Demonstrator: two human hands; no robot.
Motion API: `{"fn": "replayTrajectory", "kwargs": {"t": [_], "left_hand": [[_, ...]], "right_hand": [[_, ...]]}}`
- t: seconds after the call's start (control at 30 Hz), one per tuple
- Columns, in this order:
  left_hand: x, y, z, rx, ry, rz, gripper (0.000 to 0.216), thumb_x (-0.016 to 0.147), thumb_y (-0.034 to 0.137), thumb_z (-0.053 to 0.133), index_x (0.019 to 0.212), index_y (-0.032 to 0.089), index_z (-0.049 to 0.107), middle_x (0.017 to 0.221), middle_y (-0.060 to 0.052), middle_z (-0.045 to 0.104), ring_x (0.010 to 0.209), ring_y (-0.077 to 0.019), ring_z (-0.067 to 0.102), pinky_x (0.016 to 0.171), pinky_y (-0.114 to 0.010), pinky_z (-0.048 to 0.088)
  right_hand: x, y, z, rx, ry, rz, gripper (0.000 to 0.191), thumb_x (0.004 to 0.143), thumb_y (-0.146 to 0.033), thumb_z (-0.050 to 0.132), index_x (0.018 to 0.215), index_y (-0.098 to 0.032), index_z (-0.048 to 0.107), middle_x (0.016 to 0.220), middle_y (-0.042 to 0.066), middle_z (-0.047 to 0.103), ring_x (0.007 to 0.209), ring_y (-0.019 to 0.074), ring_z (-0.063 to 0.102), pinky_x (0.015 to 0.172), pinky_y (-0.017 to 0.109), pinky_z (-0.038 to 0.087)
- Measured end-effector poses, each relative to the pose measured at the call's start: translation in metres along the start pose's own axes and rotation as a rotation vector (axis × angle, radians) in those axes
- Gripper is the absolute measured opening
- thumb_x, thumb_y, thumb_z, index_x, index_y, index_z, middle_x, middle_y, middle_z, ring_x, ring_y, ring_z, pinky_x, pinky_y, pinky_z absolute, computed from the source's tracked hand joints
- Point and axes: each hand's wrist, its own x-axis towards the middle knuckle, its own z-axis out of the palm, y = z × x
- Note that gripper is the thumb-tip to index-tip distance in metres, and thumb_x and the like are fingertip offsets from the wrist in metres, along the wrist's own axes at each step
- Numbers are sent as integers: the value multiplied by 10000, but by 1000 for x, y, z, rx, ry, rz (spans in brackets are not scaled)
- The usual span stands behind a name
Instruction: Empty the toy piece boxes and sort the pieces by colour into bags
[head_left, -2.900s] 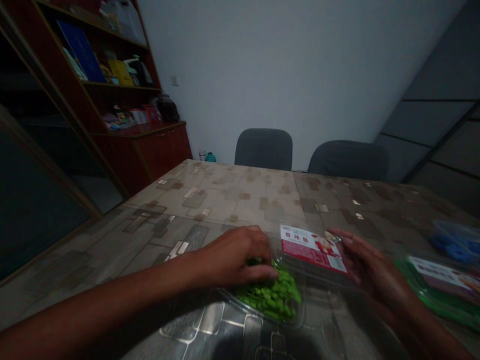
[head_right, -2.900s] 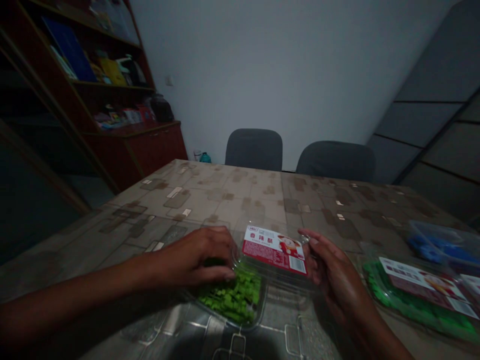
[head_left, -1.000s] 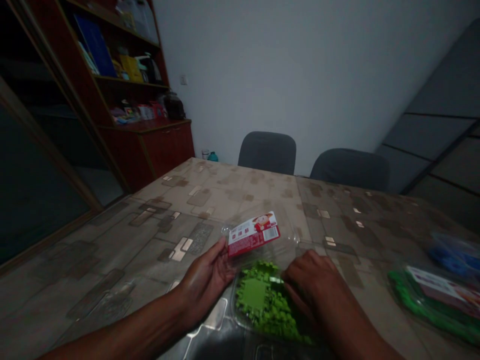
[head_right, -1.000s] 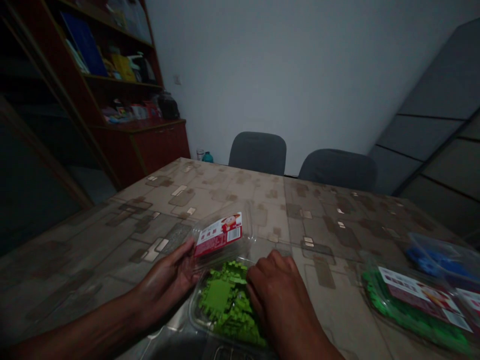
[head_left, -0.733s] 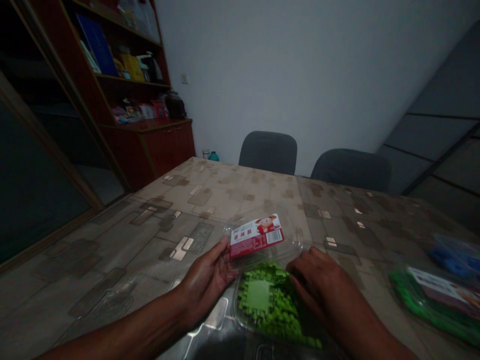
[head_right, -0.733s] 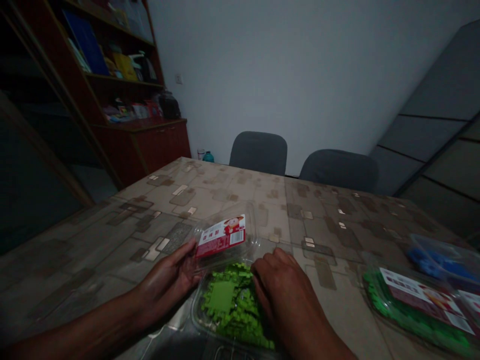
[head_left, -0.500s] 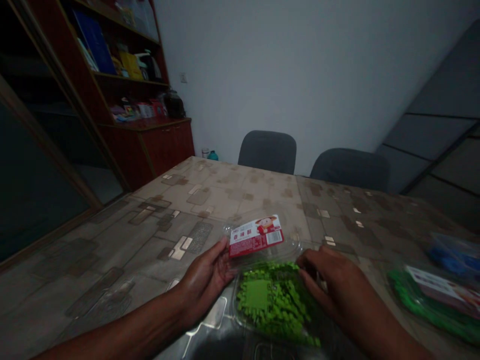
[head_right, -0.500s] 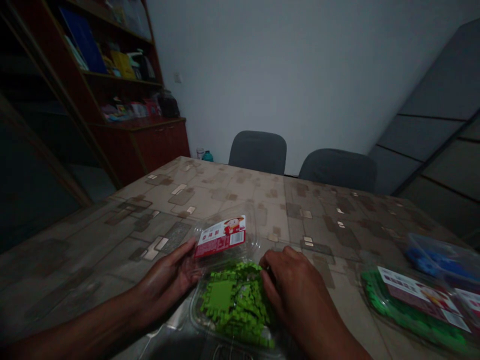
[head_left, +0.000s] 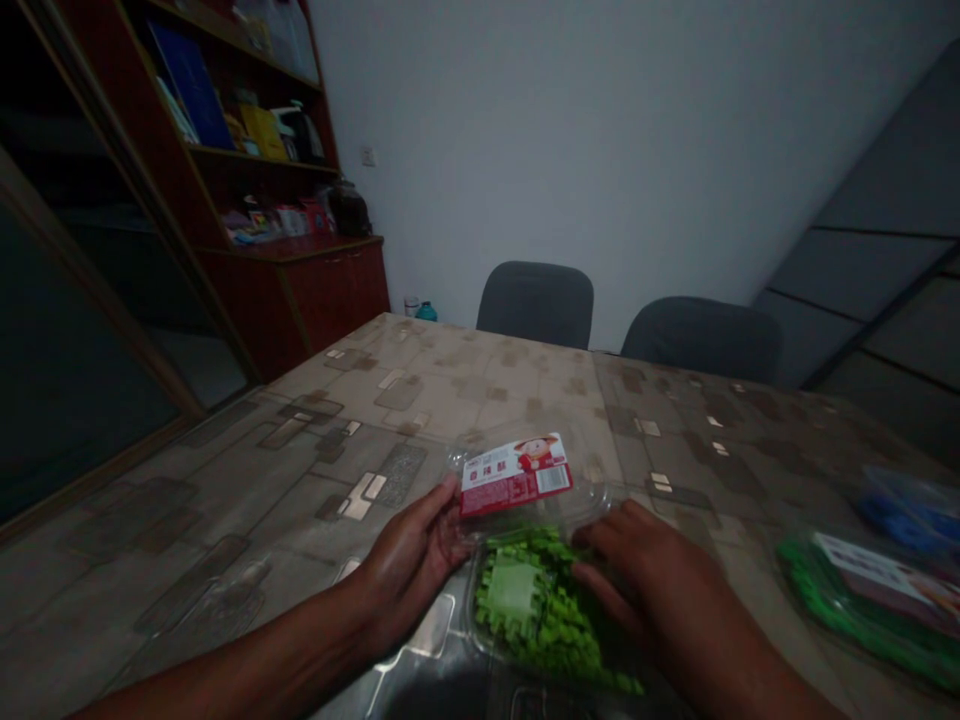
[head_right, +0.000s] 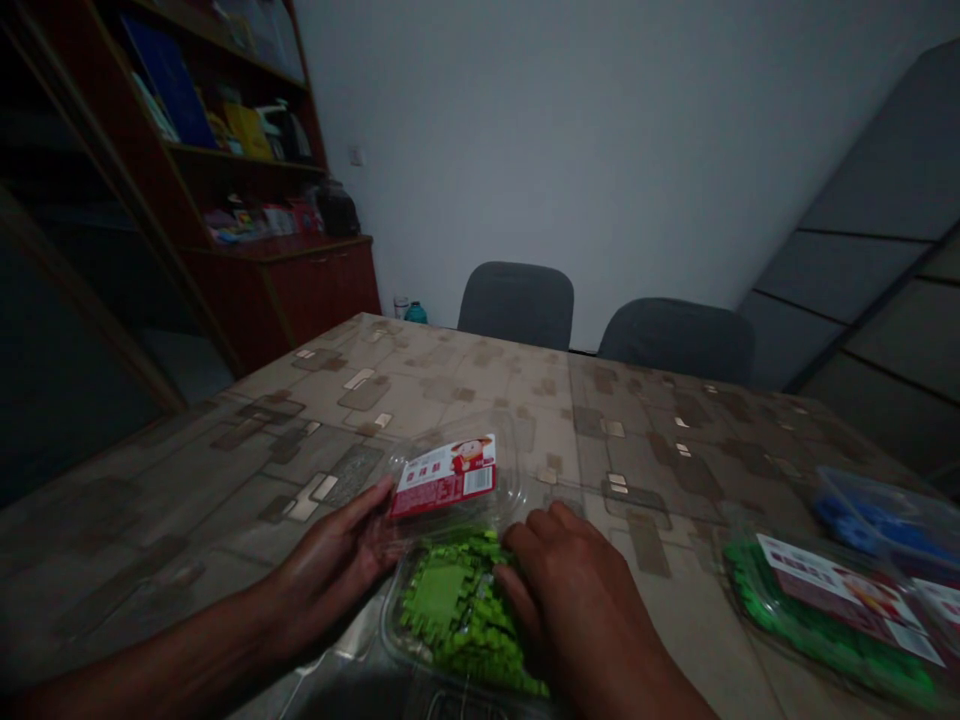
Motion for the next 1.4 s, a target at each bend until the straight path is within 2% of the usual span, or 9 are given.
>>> {"fn": "replayTrajectory", "kwargs": {"t": [0.17, 0.33, 0.5, 0.67, 0.83, 0.9, 1.03, 1.23, 1.4], "left_hand": [[-2, 1, 1, 15, 45, 13, 259, 1037, 196, 460, 1093, 51, 667, 948, -163, 752, 788, -209, 741, 600, -239, 577], [-3, 0, -2, 52, 32, 27, 247, 1033, 192, 469, 1092, 62, 671, 972, -157, 751, 783, -197, 732, 558, -221, 543], [-2, -2, -3, 42, 44, 23, 208, 1004, 192, 539, 1104, 68, 672, 975, -151, 751, 821, -204, 733, 582, -218, 540], [-1, -3, -6, 50, 48, 25, 186, 986, 193, 570, 1084, 73, 673, 995, -158, 747, 833, -207, 733, 598, -221, 547], [0, -3, -6, 78, 27, 21, 204, 988, 202, 567, 1092, 66, 678, 949, -156, 756, 805, -212, 736, 630, -234, 558], [0, -2, -5, 76, 19, 21, 221, 1003, 203, 540, 1098, 61, 680, 933, -154, 758, 786, -210, 737, 658, -251, 568], [0, -2, -7, 95, 15, 35, 232, 1013, 193, 512, 1082, 57, 686, 964, -161, 759, 742, -197, 734, 635, -251, 569], [1, -4, -9, 91, -11, 39, 222, 993, 199, 558, 1105, 60, 689, 1002, -171, 755, 873, -225, 734, 679, -242, 571], [1, -3, -6, 76, -10, 36, 251, 1016, 217, 508, 1121, 65, 677, 975, -165, 760, 856, -227, 741, 682, -256, 591]], "right_hand": [[2, 1, 8, -32, -93, -24, 156, 830, -113, 624, 709, -207, 651, 738, 47, 710, 701, 225, 670, 606, 306, 474], [-17, 6, -13, 121, 115, 72, 134, 927, -248, 557, 878, -226, 681, 802, 50, 698, 721, 217, 671, 621, 329, 513], [-30, 3, -5, 203, -121, 3, 106, 858, -154, 618, 886, -250, 652, 841, 15, 686, 770, 202, 665, 652, 320, 524], [-26, 0, 1, 163, -97, 84, 125, 917, -158, 551, 849, -221, 635, 821, 38, 677, 750, 214, 660, 644, 347, 522], [-32, -7, -14, 356, -81, -65, 249, 843, -81, 654, 1002, -273, 652, 943, -10, 713, 877, 168, 665, 769, 285, 523], [-32, -8, -12, 380, -105, -67, 295, 792, -33, 679, 962, -273, 654, 933, -26, 713, 865, 158, 660, 754, 268, 511], [-27, -4, 3, 315, -91, -22, 185, 824, -42, 601, 802, -225, 611, 798, -10, 664, 734, 152, 624, 642, 272, 473], [-23, -4, 12, 258, -105, -67, 202, 738, -34, 644, 736, -218, 560, 775, -15, 653, 712, 145, 601, 604, 242, 432], [-20, -2, -11, 390, -84, -74, 200, 928, -172, 545, 751, -233, 615, 718, -27, 672, 634, 116, 613, 594, 222, 446]]}}
